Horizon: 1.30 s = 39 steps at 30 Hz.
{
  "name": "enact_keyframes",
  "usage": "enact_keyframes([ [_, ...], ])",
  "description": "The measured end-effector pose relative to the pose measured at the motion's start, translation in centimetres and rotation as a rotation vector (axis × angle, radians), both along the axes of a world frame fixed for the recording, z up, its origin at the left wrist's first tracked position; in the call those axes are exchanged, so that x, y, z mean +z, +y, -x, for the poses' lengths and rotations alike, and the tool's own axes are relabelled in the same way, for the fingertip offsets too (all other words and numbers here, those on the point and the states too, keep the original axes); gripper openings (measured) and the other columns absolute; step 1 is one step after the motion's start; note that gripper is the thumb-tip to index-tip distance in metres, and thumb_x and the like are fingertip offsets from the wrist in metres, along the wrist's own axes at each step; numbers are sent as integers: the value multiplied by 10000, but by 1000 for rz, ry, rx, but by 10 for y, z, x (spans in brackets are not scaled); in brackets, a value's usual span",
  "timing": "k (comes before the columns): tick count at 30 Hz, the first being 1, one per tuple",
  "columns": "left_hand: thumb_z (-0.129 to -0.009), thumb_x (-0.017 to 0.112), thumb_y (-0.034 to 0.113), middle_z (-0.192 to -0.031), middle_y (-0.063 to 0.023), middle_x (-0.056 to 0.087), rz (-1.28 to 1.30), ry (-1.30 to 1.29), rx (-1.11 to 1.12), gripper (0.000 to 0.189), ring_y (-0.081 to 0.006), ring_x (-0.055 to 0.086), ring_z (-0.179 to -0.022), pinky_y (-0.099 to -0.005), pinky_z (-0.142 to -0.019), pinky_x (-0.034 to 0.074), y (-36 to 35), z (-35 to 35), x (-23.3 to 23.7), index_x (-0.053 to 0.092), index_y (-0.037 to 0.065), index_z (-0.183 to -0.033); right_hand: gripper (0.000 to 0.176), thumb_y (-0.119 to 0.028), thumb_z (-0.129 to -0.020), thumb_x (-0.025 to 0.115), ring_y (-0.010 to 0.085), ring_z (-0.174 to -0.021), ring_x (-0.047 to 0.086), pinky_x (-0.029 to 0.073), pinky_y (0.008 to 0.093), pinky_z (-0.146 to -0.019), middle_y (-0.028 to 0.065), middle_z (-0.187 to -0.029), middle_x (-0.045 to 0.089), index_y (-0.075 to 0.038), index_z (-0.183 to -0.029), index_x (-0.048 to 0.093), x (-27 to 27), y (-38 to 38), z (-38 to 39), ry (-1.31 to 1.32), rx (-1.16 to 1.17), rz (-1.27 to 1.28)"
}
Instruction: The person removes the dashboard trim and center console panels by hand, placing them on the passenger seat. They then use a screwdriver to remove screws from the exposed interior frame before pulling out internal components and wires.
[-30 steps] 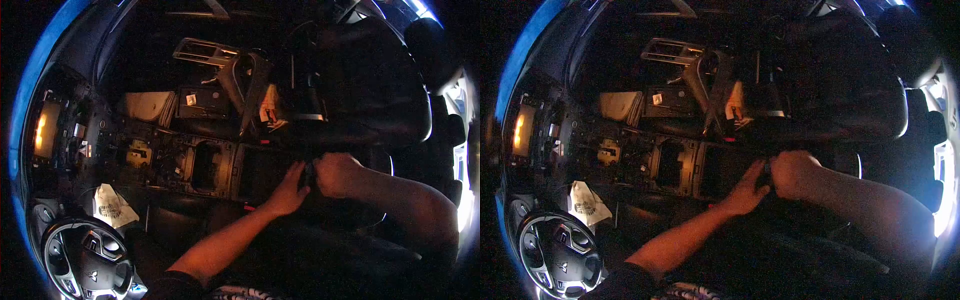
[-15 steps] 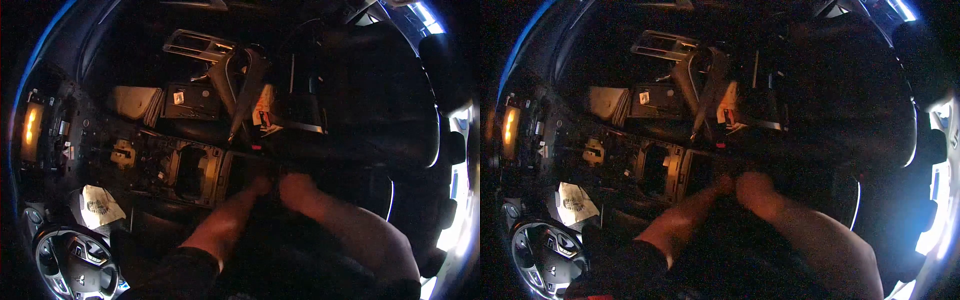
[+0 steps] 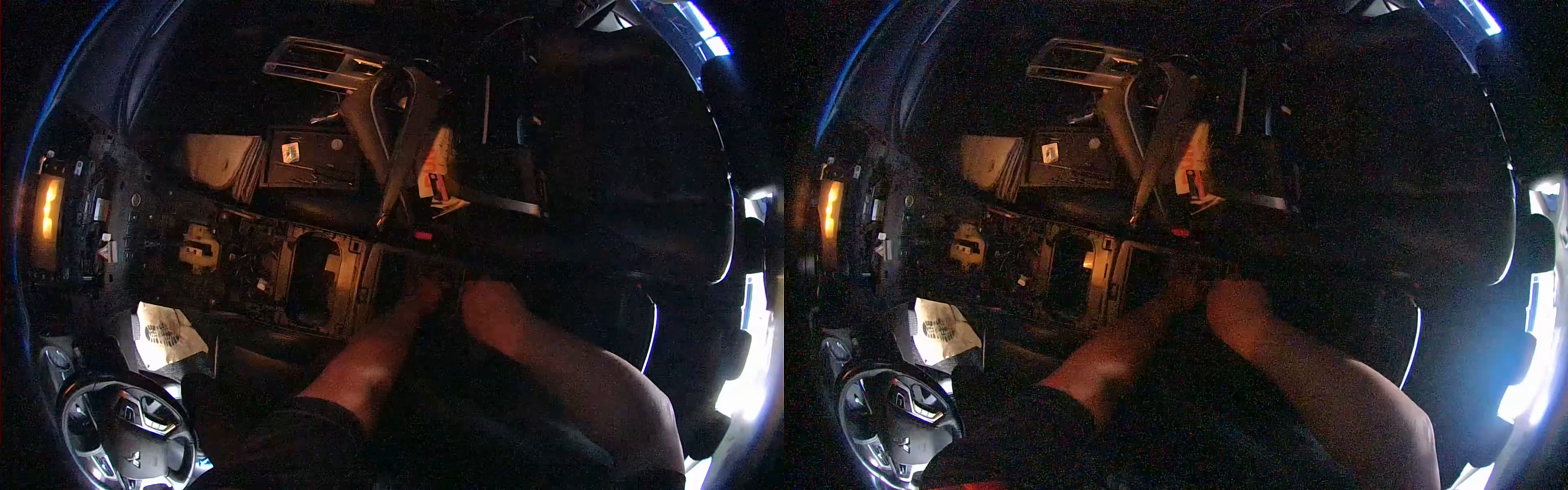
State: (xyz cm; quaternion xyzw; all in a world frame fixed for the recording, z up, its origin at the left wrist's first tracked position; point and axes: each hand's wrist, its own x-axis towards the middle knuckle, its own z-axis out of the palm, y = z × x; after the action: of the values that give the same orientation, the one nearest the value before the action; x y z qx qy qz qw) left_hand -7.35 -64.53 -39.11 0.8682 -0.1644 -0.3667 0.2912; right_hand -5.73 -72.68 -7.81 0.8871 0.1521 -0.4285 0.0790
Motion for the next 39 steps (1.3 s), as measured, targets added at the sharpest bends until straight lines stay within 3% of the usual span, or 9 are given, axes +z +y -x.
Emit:
enact_keyframes([
  [8, -1054, 370, 285, -1565, -171, 311, 17, -82, 41, 474, -389, 269, -1447, -539, -1220, 138, 12, -3, 39, 374, 124, -1499, 202, -123, -892, 592, 300, -843, 704, 586, 419, -717, 201, -939, 686, 37, -993, 664, -1, -3, -1, -8, 53, -97],
  [13, -1062, 344, 324, -1534, -173, 353, 311, 0, 262, 468, -377, 293, -1433, -515, -1222, 151, 8, 1, 6, 409, 117, -1476, 172, -114, -892, 596, 293, -832, 701, 589, 417, -697, 177, -876, 693, 27, -938, 681, -1, -1, 0, -41, 52, -70],
  [18, -1011, 467, 313, -1518, -236, 372, 62, 56, 256, 509, -409, 367, -1396, -516, -1160, 297, 7, 7, 49, 423, 82, -1462, 179, -128, -896, 589, 281, -795, 697, 584, 404, -703, 163, -862, 697, 4, -883, 709, 13, 3, -9, 35, 38, -50],
  [24, -1021, 406, 264, -1400, -246, 512, 127, -219, 180, 414, -397, 503, -1284, -529, -1100, 370, 24, 5, 76, 525, 81, -1372, 199, -159, -892, 591, 268, -770, 686, 573, 405, -695, 154, -864, 696, -6, -929, 714, 3, 1, -24, 137, -126, -67],
  [27, -1017, 388, 263, -1305, -246, 584, 88, 76, 159, 411, -401, 562, -1212, -541, -1069, 405, -13, 12, -46, 546, 92, -1356, 201, -146, -906, 574, 269, -794, 685, 571, 405, -690, 163, -884, 688, -12, -983, 704, -2, 0, -23, 135, -50, -36],
  [31, -998, 400, 245, -1266, -220, 617, -13, -121, -4, 402, -388, 613, -1146, -547, -1021, 449, -11, 11, -42, 568, 95, -1331, 211, -118, -930, 553, 280, -832, 685, 571, 400, -675, 185, -938, 668, -8, -1057, 680, -16, -1, 1, -254, 257, -86],
  [33, -986, 422, 229, -1271, -207, 620, -105, -148, -64, 388, -377, 633, -1120, -545, -1005, 463, -21, 10, -70, 582, 96, -1313, 219, -111, -934, 554, 286, -831, 685, 572, 400, -670, 192, -956, 659, 11, -1078, 664, -17, 0, 5, -234, 251, -57],
  [36, -965, 450, 207, -1245, -202, 630, 2, -75, 50, 383, -373, 643, -1094, -536, -987, 478, -4, 16, -18, 587, 103, -1307, 236, -106, -926, 567, 288, -848, 689, 580, 401, -683, 192, -968, 664, 42, -1092, 647, -17, 2, 4, -178, 185, -45],
  [39, -966, 450, 198, -1219, -203, 635, -63, -630, 45, 367, -375, 647, -1064, -520, -958, 501, -25, 41, -118, 605, 75, -1275, 251, -111, -911, 586, 286, -877, 695, 590, 408, -698, 196, -978, 677, 51, -1097, 636, 5, 14, -11, 7, 83, -12],
])
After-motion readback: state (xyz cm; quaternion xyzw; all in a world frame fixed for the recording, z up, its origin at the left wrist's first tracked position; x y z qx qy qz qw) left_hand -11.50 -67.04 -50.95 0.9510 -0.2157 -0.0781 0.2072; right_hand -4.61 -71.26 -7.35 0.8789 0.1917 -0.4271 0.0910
